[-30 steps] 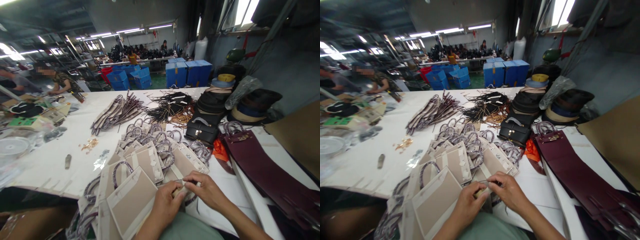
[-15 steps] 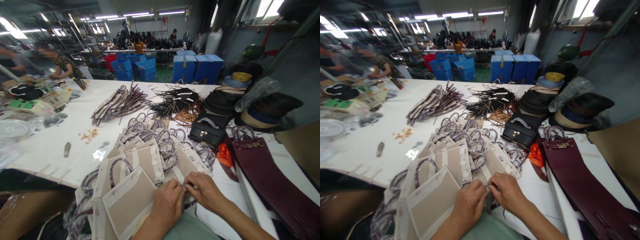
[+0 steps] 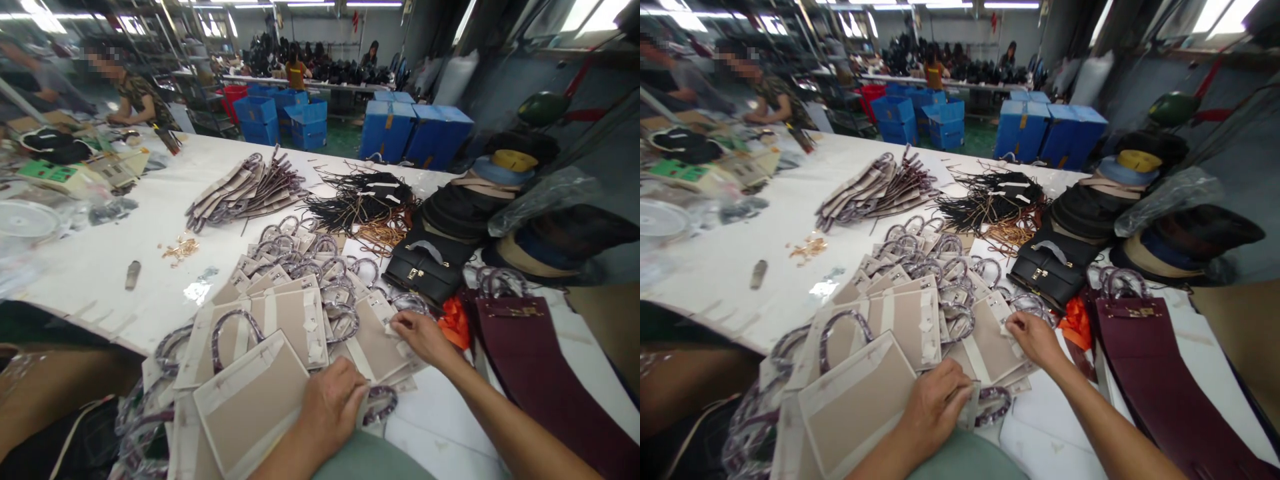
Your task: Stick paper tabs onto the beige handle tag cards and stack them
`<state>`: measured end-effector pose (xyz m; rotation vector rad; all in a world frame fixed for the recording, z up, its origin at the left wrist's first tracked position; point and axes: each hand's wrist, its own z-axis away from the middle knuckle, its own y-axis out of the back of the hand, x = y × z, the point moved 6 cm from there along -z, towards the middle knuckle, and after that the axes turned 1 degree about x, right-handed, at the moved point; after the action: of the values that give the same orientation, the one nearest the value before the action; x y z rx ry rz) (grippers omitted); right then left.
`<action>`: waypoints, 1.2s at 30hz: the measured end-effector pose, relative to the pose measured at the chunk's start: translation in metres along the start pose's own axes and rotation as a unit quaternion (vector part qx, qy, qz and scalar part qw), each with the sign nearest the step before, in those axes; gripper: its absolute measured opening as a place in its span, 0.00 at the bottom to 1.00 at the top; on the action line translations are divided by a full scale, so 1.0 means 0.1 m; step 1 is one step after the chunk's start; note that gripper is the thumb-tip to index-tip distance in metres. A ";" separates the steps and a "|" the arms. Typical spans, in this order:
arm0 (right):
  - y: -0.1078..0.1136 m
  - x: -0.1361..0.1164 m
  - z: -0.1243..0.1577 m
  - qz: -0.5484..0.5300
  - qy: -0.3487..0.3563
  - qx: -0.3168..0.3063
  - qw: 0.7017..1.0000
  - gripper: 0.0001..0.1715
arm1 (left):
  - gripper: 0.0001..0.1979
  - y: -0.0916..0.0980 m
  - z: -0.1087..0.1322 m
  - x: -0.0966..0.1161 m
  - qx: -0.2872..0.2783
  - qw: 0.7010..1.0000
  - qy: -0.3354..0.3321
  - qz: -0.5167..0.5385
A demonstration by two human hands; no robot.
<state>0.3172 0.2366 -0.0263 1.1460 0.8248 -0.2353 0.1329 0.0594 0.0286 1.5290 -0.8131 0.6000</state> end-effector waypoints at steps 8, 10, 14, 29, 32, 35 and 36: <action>-0.07 -0.12 -0.21 0.219 0.025 0.002 0.975 0.10 | 0.07 0.01 -0.04 -0.03 -0.004 0.999 0.038 0.032; -0.08 -0.09 -0.19 0.213 0.046 0.037 0.975 0.10 | 0.07 0.02 -0.04 -0.02 -0.010 0.998 0.049 0.034; -0.08 0.14 -0.14 0.143 0.033 0.106 0.984 0.25 | 0.12 0.01 0.00 -0.05 -0.035 0.993 0.098 0.054; 0.00 -0.78 0.41 -0.149 0.090 0.001 0.985 0.21 | 0.11 0.11 0.23 -0.13 0.101 0.950 0.258 0.144; -0.15 -1.20 0.66 -0.184 0.113 -0.132 0.968 0.10 | 0.12 0.12 0.21 -0.06 0.101 0.965 0.224 0.093; -0.16 -1.30 0.75 -0.143 0.134 -0.127 0.972 0.07 | 0.15 0.11 0.20 -0.02 0.084 0.975 0.204 0.040; -0.16 -1.30 0.76 -0.124 0.146 -0.124 0.974 0.06 | 0.17 0.11 0.20 -0.01 0.076 0.978 0.194 0.028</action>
<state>0.2536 0.1332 0.0636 0.8501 1.2253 -0.1662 0.1222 0.0396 0.0318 1.4647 -0.5206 0.9852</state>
